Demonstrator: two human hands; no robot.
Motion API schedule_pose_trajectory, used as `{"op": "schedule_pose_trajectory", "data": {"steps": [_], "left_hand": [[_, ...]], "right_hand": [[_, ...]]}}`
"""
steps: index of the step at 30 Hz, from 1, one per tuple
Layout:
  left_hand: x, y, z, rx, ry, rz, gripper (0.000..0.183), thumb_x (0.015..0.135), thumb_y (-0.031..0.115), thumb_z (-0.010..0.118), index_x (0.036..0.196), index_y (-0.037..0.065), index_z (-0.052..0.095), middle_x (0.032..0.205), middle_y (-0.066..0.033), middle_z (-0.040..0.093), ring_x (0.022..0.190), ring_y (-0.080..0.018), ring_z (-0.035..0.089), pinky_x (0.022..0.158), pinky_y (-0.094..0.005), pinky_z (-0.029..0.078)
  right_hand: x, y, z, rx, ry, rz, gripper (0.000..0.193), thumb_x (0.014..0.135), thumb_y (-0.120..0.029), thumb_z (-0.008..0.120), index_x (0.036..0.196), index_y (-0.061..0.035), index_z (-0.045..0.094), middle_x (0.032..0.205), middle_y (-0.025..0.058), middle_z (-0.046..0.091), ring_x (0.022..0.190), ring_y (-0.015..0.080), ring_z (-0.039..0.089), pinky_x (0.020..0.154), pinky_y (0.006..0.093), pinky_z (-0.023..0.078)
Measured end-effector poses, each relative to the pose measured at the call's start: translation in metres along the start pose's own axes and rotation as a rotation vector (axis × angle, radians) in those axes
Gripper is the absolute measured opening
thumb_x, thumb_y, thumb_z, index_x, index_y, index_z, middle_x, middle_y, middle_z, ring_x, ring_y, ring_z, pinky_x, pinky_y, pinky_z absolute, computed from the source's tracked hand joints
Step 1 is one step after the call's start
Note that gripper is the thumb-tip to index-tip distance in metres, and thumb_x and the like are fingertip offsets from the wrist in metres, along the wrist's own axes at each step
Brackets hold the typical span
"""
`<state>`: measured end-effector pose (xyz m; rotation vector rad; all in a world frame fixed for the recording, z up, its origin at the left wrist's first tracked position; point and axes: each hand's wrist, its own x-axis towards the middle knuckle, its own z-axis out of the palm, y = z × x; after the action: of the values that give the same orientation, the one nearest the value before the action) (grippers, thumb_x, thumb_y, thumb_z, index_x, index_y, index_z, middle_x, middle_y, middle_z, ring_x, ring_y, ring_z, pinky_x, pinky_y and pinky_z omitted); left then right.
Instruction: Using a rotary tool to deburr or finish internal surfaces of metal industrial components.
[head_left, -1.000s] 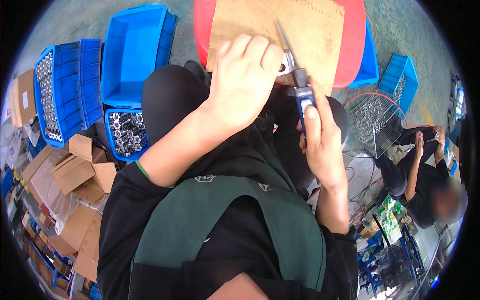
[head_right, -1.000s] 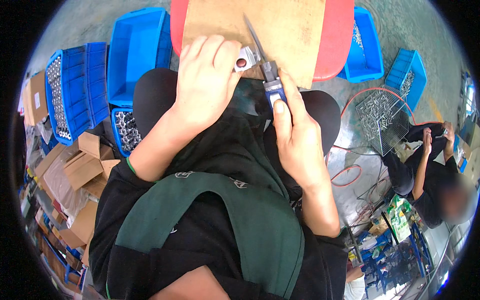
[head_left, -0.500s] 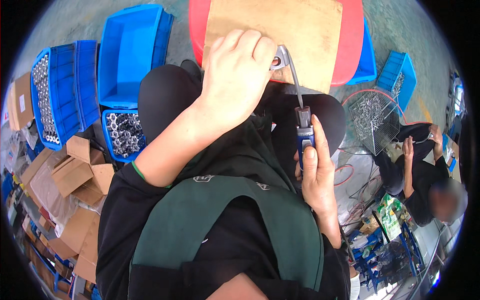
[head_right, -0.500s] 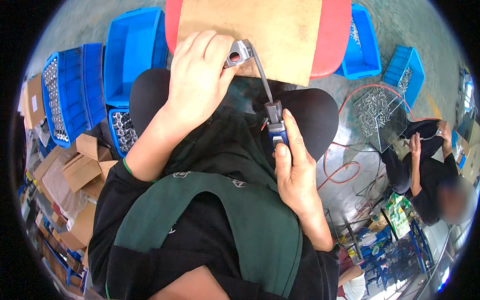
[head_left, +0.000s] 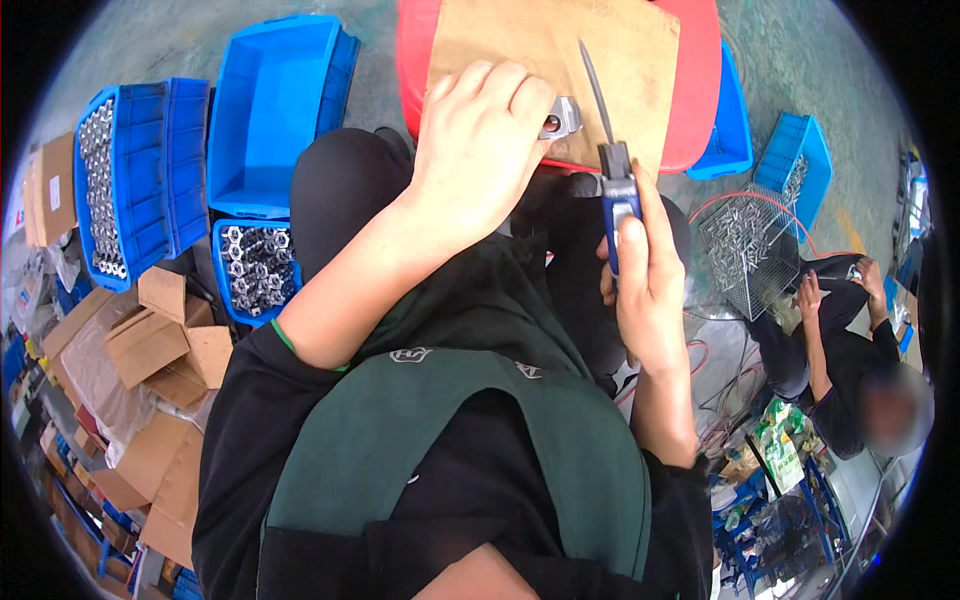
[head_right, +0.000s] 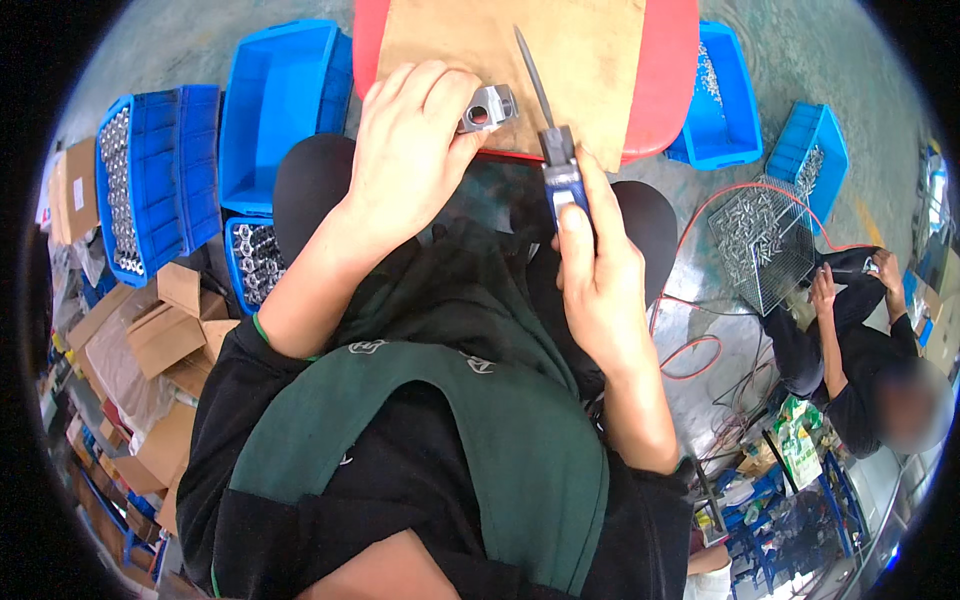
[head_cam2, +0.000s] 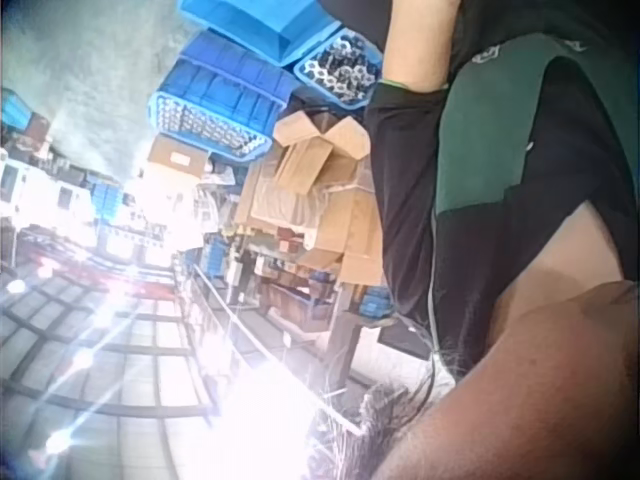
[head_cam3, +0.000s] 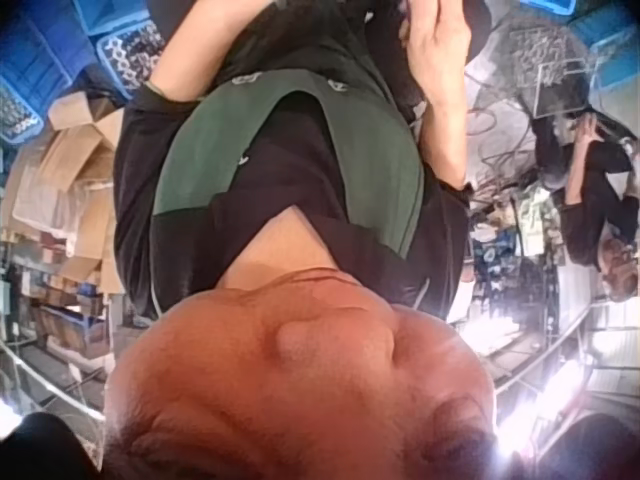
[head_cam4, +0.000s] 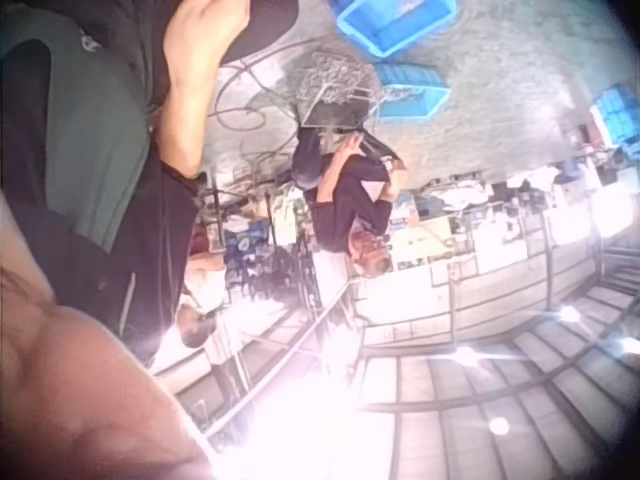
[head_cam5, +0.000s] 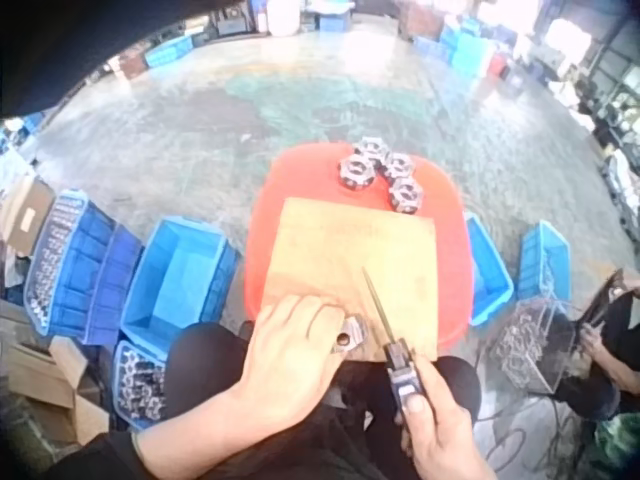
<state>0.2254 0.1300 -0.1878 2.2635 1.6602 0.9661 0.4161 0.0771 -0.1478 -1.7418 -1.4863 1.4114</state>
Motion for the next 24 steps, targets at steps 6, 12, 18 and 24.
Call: {"op": "schedule_pose_trajectory", "data": {"steps": [6,12,18,24], "left_hand": [[0.005,0.005,-0.012,-0.129,-0.016,-0.09,0.029,0.074,0.009,0.072,0.096,0.002,0.055,0.088,-0.0146,0.059,0.081,-0.0354,0.059,0.07,-0.0415,0.047],[0.007,-0.001,-0.003,0.006,-0.043,-0.026,0.028,0.073,0.012,0.073,0.094,0.002,0.057,0.088,-0.0138,0.059,0.083,-0.0341,0.059,0.072,-0.0421,0.047],[0.009,0.0,0.001,0.047,-0.032,0.016,0.028,0.072,0.012,0.073,0.093,0.003,0.058,0.09,-0.0124,0.059,0.088,-0.0315,0.058,0.078,-0.0411,0.045],[0.007,0.002,0.003,0.06,-0.05,0.021,0.031,0.069,0.009,0.074,0.094,0.003,0.057,0.089,-0.0111,0.056,0.086,-0.0306,0.057,0.076,-0.0404,0.045]], "right_hand": [[-0.031,-0.003,-0.009,0.034,-0.026,0.051,0.048,0.103,-0.027,0.037,0.148,-0.0143,0.029,0.075,0.0008,0.053,0.051,0.0027,0.044,0.045,0.0175,0.036],[-0.044,0.003,-0.012,0.03,-0.02,0.078,0.048,0.103,-0.028,0.039,0.148,-0.0151,0.029,0.075,0.0004,0.053,0.052,0.0025,0.044,0.046,0.0174,0.036],[-0.047,0.01,-0.01,0.005,-0.048,0.095,0.048,0.103,-0.027,0.04,0.148,-0.0181,0.03,0.076,-0.0002,0.052,0.054,0.0022,0.041,0.048,0.017,0.036],[-0.037,0.01,-0.005,-0.11,-0.043,0.093,0.046,0.103,-0.022,0.038,0.148,-0.018,0.031,0.074,-0.0016,0.051,0.053,0.0018,0.04,0.047,0.0171,0.035]]}}
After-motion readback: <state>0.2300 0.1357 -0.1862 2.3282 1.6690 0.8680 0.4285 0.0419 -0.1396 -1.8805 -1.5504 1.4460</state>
